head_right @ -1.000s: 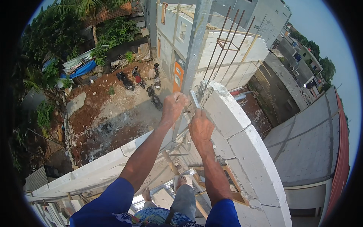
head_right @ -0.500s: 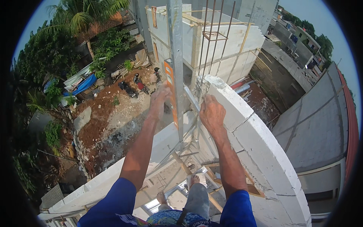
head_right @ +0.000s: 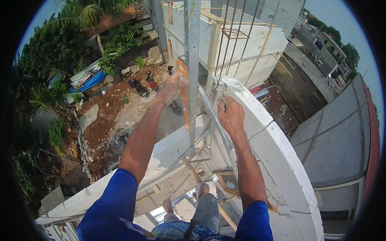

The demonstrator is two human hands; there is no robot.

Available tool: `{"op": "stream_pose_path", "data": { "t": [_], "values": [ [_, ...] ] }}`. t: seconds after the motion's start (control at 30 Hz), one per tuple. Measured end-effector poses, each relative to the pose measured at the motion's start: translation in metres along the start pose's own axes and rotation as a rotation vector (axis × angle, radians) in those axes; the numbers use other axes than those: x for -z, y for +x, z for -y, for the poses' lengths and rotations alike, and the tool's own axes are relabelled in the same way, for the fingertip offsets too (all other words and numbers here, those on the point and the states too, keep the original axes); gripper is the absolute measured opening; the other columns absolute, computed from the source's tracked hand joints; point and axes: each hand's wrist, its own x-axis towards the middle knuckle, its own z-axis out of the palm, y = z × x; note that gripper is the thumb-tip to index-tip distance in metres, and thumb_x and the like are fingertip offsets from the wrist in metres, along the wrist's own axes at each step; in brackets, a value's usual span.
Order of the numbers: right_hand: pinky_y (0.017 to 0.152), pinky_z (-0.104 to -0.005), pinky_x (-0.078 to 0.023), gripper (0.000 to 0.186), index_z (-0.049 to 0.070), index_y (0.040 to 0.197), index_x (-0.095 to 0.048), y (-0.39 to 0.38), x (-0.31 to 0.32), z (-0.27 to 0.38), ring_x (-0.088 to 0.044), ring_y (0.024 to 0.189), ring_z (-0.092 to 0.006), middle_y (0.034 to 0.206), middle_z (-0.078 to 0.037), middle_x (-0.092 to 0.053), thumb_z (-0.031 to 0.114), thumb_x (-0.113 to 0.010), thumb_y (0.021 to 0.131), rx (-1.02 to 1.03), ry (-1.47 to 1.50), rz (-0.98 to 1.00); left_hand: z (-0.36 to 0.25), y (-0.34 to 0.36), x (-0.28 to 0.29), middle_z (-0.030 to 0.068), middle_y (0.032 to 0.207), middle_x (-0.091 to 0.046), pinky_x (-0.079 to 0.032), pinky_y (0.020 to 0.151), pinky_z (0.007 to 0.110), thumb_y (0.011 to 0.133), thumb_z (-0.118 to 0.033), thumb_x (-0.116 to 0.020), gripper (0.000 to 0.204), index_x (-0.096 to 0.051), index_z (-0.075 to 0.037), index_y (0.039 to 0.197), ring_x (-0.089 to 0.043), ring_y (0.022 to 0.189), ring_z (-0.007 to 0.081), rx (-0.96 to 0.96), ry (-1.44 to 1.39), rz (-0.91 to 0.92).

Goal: The worker is measuring and installing metal framing for a structure on a construction site.

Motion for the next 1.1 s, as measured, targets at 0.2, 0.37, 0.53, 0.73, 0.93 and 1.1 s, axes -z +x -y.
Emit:
{"op": "stream_pose_path", "data": {
  "t": [0.2, 0.37, 0.53, 0.73, 0.93, 1.1],
  "values": [
    [0.072, -0.0382, -0.048, 0.028, -0.002, 0.107, -0.064, 0.016, 0.001, -0.007, -0.063, 0.072, -0.0291, 0.079, -0.021, -0.065, 0.011, -0.051, 0.086, 0.056, 0.002, 0.225, 0.011, 0.003, 0.009, 0.0154, 0.135, -0.047, -0.025, 0.111, 0.037, 0.078, -0.052, -0.071, 0.088, -0.037, 0.003, 0.139, -0.039, 0.129, 0.0233, 0.018, -0.044, -0.050],
    [0.081, -0.0451, -0.048, 0.035, -0.002, 0.114, -0.061, 0.034, -0.005, 0.002, -0.063, 0.093, -0.0408, 0.101, -0.027, -0.064, 0.020, -0.055, 0.088, 0.158, -0.014, 0.218, -0.019, -0.014, -0.011, 0.0157, 0.139, -0.043, -0.025, 0.110, 0.035, 0.086, -0.044, -0.067, 0.081, -0.033, 0.005, 0.141, -0.036, 0.131, 0.0211, -0.007, -0.037, -0.027],
    [0.085, -0.0445, -0.048, 0.053, -0.007, 0.113, -0.059, 0.055, -0.007, 0.038, -0.062, 0.100, -0.0376, 0.109, -0.028, -0.061, 0.039, -0.064, 0.087, 0.127, 0.120, 0.151, -0.023, -0.017, -0.013, 0.0152, 0.137, -0.045, -0.030, 0.107, 0.036, 0.087, -0.043, -0.067, 0.076, -0.036, 0.003, 0.139, -0.042, 0.125, 0.0221, 0.016, -0.097, -0.005],
    [0.074, -0.0416, -0.048, 0.042, -0.008, 0.097, -0.059, 0.073, -0.008, 0.080, -0.062, 0.081, -0.0309, 0.093, -0.024, -0.063, 0.031, -0.069, 0.086, 0.304, 0.123, 0.050, 0.005, -0.006, -0.004, 0.0083, 0.121, -0.054, -0.035, 0.104, 0.033, 0.080, -0.045, -0.074, 0.075, -0.044, 0.000, 0.131, -0.047, 0.118, 0.0172, -0.063, -0.219, -0.026],
    [0.062, -0.0372, -0.046, 0.030, -0.007, 0.089, -0.055, 0.054, 0.004, 0.077, -0.058, 0.066, -0.0221, 0.074, -0.019, -0.061, 0.021, -0.065, 0.087, 0.221, 0.234, 0.040, 0.022, 0.004, -0.013, 0.0004, 0.116, -0.054, -0.036, 0.096, 0.030, 0.087, -0.042, -0.069, 0.059, -0.049, -0.003, 0.126, -0.048, 0.107, 0.0111, -0.123, -0.261, 0.037],
    [0.061, -0.0348, -0.048, 0.028, -0.007, 0.091, -0.053, 0.054, 0.000, 0.085, -0.057, 0.066, -0.0177, 0.072, -0.016, -0.061, 0.019, -0.063, 0.089, 0.242, 0.230, 0.067, 0.026, 0.001, -0.011, 0.0022, 0.116, -0.054, -0.037, 0.096, 0.031, 0.086, -0.044, -0.069, 0.061, -0.049, -0.002, 0.125, -0.048, 0.107, 0.0113, -0.146, -0.260, 0.030]
  ]
}}
